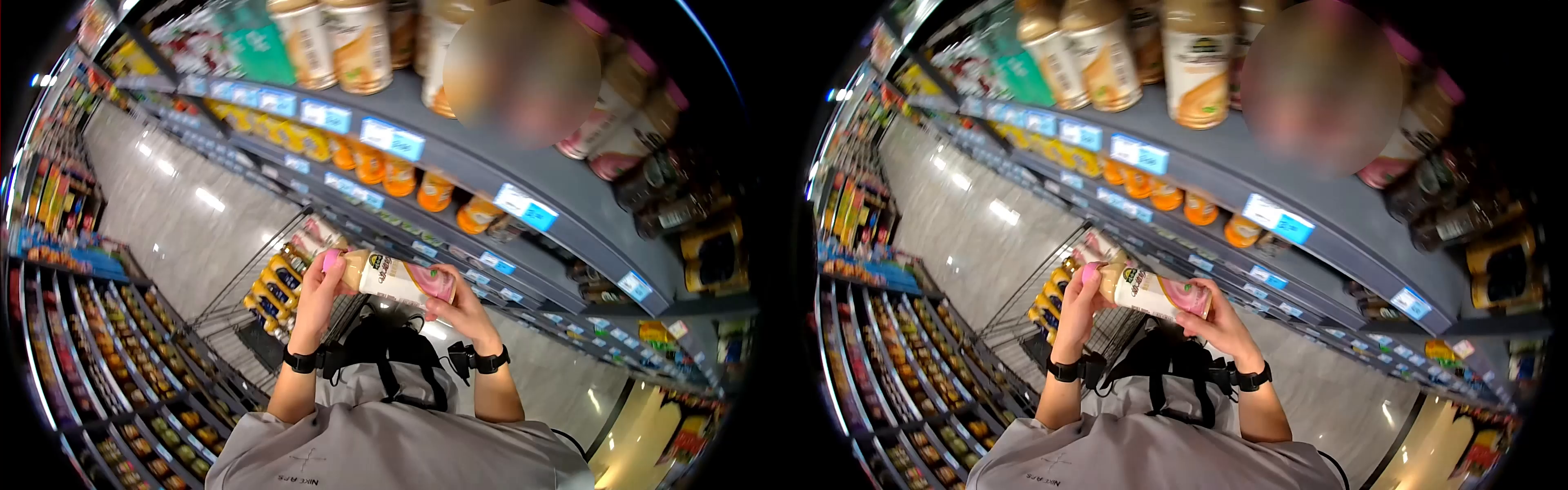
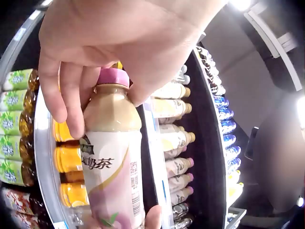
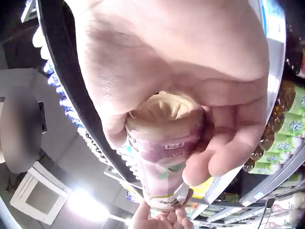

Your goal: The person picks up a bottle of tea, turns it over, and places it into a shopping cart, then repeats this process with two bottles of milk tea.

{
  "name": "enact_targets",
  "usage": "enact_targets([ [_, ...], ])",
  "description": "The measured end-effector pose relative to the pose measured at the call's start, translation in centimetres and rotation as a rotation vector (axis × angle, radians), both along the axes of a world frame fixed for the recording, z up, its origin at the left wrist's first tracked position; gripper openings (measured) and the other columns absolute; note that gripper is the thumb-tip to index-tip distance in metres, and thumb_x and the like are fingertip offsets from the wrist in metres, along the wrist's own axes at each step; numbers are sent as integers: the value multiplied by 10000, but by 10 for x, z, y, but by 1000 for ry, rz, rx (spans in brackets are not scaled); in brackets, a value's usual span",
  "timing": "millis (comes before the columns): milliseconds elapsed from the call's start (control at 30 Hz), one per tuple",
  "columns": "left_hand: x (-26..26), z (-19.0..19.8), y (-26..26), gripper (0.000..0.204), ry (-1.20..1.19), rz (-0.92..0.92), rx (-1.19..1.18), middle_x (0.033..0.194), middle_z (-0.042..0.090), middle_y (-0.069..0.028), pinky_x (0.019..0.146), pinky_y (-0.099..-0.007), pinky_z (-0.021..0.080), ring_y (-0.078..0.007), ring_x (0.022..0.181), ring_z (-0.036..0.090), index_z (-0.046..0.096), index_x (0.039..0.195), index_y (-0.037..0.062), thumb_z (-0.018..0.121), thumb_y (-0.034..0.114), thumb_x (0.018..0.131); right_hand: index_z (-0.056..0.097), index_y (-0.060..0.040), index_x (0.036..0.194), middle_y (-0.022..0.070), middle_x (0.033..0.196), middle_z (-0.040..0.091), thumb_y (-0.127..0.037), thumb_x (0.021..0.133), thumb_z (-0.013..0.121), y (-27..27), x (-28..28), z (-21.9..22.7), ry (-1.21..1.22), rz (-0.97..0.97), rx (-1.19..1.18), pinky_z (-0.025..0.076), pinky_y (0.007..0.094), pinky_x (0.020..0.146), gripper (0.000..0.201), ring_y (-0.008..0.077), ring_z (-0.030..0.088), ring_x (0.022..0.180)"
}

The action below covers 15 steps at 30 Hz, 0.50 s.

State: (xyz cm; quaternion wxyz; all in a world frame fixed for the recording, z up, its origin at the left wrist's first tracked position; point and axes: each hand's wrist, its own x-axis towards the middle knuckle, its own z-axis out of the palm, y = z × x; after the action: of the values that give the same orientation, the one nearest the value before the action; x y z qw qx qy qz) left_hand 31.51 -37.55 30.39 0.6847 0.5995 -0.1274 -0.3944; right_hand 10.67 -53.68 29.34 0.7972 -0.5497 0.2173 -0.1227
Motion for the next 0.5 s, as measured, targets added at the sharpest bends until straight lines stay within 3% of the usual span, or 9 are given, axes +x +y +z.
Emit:
enact_targets([
  [300, 38, 5, 127, 274, 11, 253, -44, 963, 660, -40, 688, -250, 537, -89, 763, 637, 536, 1160, 44, 541, 261, 994, 410, -37, 1318, 68, 1075, 577, -255, 890, 702, 69, 101, 9, 47, 268, -23, 536, 263, 637, 562, 113, 608, 780],
  [500, 71, -15, 237, 323, 40, 265, 10, 1023, 663, -62, 713, -254, 558, -116, 827, 662, 524, 1183, 33, 539, 292, 990, 409, -21, 1327, 67, 992, 609, -222, 896, 696, 152, 163, 3, 134, 360, 68, 519, 248, 605, 556, 116, 615, 687],
])
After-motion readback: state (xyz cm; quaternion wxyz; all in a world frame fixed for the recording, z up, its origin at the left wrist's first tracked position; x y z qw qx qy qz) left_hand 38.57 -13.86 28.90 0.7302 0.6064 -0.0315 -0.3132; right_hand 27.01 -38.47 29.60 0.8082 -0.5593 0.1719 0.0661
